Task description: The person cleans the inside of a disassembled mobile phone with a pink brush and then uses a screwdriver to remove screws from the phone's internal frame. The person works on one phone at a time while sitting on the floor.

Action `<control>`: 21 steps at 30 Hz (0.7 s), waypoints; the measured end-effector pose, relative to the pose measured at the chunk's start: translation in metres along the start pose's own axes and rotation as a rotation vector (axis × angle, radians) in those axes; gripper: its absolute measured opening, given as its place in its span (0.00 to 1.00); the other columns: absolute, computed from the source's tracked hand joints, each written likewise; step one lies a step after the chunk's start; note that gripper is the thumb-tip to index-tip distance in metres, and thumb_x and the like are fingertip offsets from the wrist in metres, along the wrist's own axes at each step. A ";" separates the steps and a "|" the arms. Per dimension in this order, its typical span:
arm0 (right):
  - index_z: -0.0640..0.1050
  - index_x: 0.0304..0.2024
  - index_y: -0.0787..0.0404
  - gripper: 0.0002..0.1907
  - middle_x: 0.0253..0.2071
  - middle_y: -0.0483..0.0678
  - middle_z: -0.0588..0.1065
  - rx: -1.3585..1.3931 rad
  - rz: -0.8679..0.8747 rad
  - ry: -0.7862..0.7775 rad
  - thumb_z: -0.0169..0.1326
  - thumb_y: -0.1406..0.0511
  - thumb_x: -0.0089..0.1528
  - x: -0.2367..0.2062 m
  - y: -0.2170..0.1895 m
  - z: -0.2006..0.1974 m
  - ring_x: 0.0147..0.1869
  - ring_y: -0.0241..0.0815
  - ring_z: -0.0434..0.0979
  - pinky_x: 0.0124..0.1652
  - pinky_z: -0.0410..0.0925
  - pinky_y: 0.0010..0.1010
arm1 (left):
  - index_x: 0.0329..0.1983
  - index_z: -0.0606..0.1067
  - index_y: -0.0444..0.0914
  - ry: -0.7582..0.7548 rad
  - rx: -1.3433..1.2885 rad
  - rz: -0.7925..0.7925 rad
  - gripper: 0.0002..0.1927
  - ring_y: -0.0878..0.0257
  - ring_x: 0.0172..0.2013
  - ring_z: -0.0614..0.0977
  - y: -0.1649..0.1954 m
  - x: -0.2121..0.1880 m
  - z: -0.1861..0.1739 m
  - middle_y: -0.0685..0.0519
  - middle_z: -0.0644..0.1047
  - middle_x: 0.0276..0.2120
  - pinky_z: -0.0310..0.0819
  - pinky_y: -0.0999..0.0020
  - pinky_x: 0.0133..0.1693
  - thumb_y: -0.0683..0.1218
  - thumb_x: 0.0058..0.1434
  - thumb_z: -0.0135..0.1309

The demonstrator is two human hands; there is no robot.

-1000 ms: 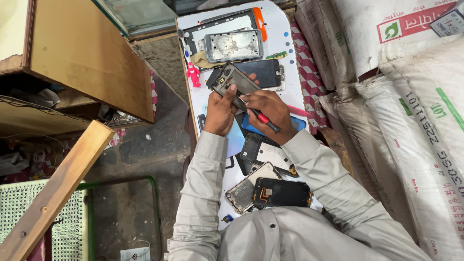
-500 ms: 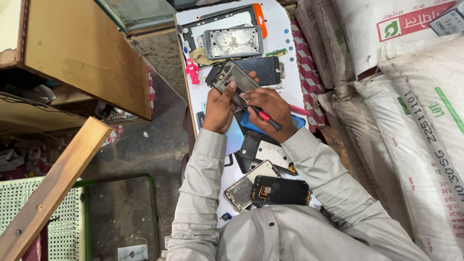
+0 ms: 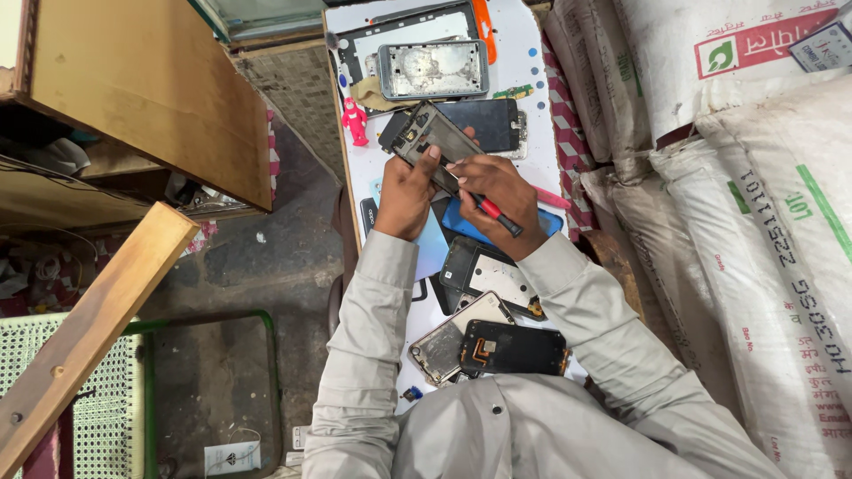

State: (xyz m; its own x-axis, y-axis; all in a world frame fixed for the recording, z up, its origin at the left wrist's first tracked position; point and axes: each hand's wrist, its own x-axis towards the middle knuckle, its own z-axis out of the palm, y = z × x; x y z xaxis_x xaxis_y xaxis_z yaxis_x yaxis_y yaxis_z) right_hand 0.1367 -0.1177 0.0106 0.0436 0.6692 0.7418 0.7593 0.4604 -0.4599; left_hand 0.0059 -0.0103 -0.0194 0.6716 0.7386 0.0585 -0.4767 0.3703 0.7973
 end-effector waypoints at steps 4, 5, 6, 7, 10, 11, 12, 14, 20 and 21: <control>0.74 0.43 0.64 0.15 0.51 0.51 0.80 0.030 0.002 0.002 0.61 0.79 0.57 0.000 0.001 0.000 0.59 0.51 0.80 0.57 0.74 0.37 | 0.62 0.70 0.26 0.009 0.006 -0.018 0.21 0.53 0.53 0.83 0.000 0.001 -0.001 0.41 0.78 0.57 0.82 0.59 0.53 0.46 0.74 0.47; 0.74 0.43 0.64 0.15 0.51 0.51 0.80 0.032 0.010 0.000 0.61 0.79 0.57 -0.001 0.001 0.000 0.58 0.51 0.80 0.57 0.74 0.37 | 0.61 0.71 0.25 0.008 0.006 -0.021 0.21 0.53 0.53 0.83 0.000 0.001 -0.001 0.41 0.78 0.57 0.82 0.59 0.53 0.46 0.74 0.46; 0.74 0.43 0.64 0.15 0.50 0.52 0.80 0.032 0.014 -0.001 0.61 0.79 0.57 -0.001 0.001 0.000 0.58 0.51 0.80 0.57 0.74 0.37 | 0.62 0.70 0.25 0.003 -0.004 -0.015 0.20 0.53 0.53 0.83 0.000 0.001 -0.001 0.40 0.78 0.57 0.82 0.59 0.54 0.46 0.74 0.46; 0.74 0.43 0.64 0.15 0.50 0.52 0.80 0.031 0.016 -0.001 0.61 0.79 0.57 -0.001 0.002 0.000 0.58 0.51 0.80 0.57 0.74 0.38 | 0.62 0.70 0.25 -0.004 -0.014 -0.006 0.20 0.53 0.53 0.83 0.000 0.001 -0.001 0.40 0.78 0.57 0.82 0.59 0.54 0.46 0.74 0.46; 0.73 0.44 0.64 0.15 0.50 0.52 0.80 0.017 0.006 0.005 0.61 0.79 0.58 0.000 0.002 0.000 0.57 0.51 0.80 0.55 0.75 0.37 | 0.62 0.70 0.26 -0.016 -0.044 0.004 0.20 0.53 0.54 0.82 -0.001 0.001 0.000 0.40 0.78 0.57 0.82 0.58 0.55 0.45 0.75 0.45; 0.73 0.43 0.64 0.14 0.50 0.52 0.80 0.023 0.024 0.009 0.61 0.79 0.58 0.000 0.002 0.000 0.56 0.51 0.81 0.54 0.76 0.36 | 0.62 0.69 0.26 -0.018 -0.055 0.003 0.20 0.52 0.54 0.82 -0.001 0.001 0.000 0.39 0.78 0.57 0.82 0.58 0.55 0.45 0.75 0.45; 0.73 0.43 0.64 0.14 0.50 0.52 0.80 0.028 0.043 0.012 0.61 0.78 0.59 0.001 0.003 0.000 0.56 0.50 0.81 0.53 0.76 0.36 | 0.62 0.69 0.26 -0.012 -0.047 0.006 0.20 0.53 0.54 0.82 -0.001 0.001 0.000 0.39 0.78 0.57 0.82 0.58 0.54 0.45 0.75 0.45; 0.73 0.43 0.64 0.13 0.51 0.53 0.80 0.030 0.055 0.022 0.60 0.78 0.60 0.001 0.003 0.000 0.55 0.51 0.82 0.52 0.77 0.36 | 0.62 0.69 0.26 -0.004 -0.029 0.013 0.19 0.53 0.53 0.83 -0.001 0.001 0.000 0.39 0.78 0.57 0.82 0.58 0.52 0.45 0.75 0.45; 0.72 0.43 0.64 0.12 0.51 0.53 0.80 0.034 0.053 0.020 0.60 0.77 0.61 0.000 0.004 -0.001 0.55 0.52 0.82 0.51 0.77 0.36 | 0.62 0.69 0.26 0.000 -0.027 0.011 0.19 0.53 0.53 0.83 -0.001 0.000 0.000 0.40 0.78 0.57 0.83 0.58 0.53 0.45 0.75 0.45; 0.72 0.44 0.64 0.11 0.51 0.53 0.80 0.050 0.063 0.018 0.59 0.77 0.62 0.000 0.004 -0.002 0.55 0.51 0.82 0.51 0.77 0.35 | 0.62 0.70 0.26 -0.001 -0.025 0.007 0.19 0.53 0.53 0.83 -0.001 0.000 0.000 0.40 0.78 0.57 0.83 0.58 0.53 0.45 0.75 0.45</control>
State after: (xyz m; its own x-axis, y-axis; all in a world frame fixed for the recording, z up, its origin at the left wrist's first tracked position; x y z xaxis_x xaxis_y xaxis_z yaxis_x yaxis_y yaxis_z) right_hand 0.1407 -0.1172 0.0094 0.1024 0.6876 0.7188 0.7215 0.4462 -0.5295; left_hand 0.0066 -0.0106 -0.0204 0.6685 0.7408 0.0649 -0.4959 0.3790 0.7813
